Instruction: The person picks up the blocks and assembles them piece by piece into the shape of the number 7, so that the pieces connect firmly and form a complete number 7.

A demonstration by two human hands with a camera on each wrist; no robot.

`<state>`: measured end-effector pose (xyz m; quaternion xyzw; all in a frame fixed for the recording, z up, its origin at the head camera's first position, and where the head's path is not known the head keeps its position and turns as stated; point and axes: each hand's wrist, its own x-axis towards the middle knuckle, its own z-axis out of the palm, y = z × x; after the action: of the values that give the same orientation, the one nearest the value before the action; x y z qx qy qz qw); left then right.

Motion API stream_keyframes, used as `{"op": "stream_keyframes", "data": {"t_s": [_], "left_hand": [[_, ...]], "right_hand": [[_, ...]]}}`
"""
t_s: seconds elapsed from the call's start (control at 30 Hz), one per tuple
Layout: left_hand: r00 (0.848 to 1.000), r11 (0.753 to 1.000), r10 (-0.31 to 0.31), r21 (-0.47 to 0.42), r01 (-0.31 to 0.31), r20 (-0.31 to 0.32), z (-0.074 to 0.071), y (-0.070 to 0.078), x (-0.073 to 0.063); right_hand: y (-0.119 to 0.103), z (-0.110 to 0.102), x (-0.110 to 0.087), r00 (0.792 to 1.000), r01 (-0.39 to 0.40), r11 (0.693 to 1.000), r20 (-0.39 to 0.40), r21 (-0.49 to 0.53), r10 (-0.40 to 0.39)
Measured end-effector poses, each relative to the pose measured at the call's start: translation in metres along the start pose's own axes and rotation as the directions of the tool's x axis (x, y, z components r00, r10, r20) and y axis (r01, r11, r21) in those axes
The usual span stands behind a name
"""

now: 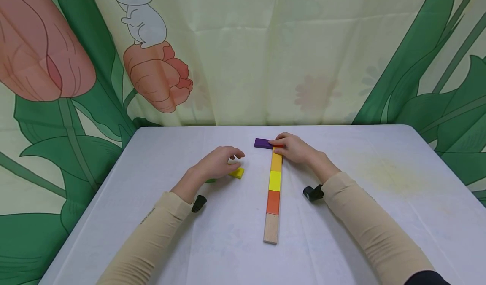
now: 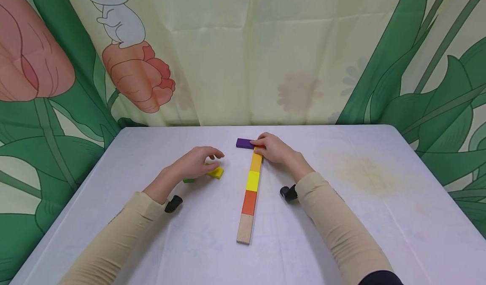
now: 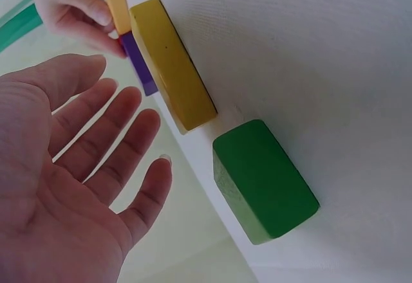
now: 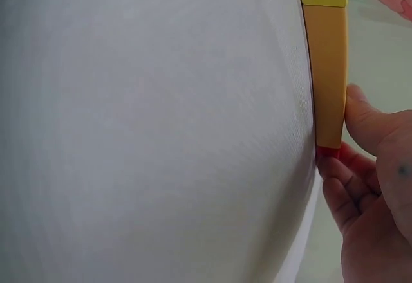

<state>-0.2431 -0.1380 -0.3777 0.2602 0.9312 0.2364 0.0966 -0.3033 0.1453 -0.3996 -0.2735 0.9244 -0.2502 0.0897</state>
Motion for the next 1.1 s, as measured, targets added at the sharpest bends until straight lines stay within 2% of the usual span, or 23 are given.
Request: {"op": "stream_keyframes", "data": {"t_s": [0.87,1.1], "left_hand": [[1.0,1.0,-0.001,-0.028,0.002,0.03,-0.0009,-0.0001,0.0002],[0.996,1.0,-0.009,-0.013,0.011,0.088,-0.0038,-0.0034,-0.0019]], "right_hand": [[0.0032,-0.0008,0.0021,0.999,0.039,0.999,-0.012,0.004,-0.039],[0.0008,-0.0009,0.0016,1.0,0.022,1.0,-0.005,0.005,-0.021]]}}
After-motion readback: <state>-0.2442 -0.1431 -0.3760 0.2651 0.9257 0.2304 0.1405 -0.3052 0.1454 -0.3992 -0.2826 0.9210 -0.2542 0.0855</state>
